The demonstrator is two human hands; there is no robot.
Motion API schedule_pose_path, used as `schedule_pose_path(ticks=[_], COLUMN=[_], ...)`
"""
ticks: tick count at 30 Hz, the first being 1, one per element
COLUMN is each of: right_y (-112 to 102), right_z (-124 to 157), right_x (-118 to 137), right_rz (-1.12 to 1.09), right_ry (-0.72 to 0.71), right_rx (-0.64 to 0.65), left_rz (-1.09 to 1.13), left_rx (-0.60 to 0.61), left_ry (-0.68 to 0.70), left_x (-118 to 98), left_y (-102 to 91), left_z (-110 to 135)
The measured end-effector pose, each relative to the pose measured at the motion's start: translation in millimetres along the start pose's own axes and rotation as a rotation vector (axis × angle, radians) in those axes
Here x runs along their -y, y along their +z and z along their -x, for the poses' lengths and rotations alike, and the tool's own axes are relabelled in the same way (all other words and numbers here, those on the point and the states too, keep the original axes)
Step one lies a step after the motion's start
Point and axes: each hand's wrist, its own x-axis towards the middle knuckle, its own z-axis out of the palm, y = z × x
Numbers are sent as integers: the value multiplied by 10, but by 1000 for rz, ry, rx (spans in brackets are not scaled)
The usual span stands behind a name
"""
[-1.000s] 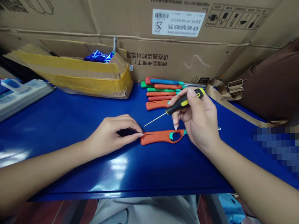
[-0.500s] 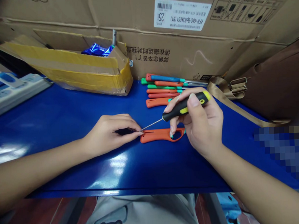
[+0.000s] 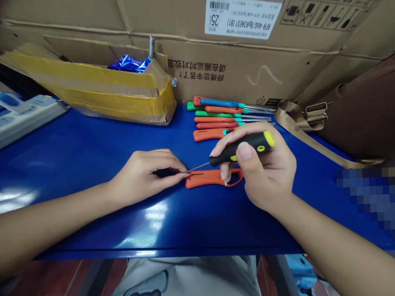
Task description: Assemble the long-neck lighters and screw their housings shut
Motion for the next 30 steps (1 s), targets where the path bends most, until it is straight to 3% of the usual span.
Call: schedule_pose_path(ticks=[12, 24, 30], right_y=[-41, 0, 75], right_z=[64, 85, -117], right_x=[29, 114, 264], right_rz=[52, 134, 207], right_ry=[-132, -57, -108], right_rx=[156, 193, 54], left_rz=[-120, -92, -17], left_rx=[-34, -53, -125], left_ry=[31, 35, -10], left_x=[-20, -10, -56], left_y=[-22, -15, 4], left_z=[14, -4, 19])
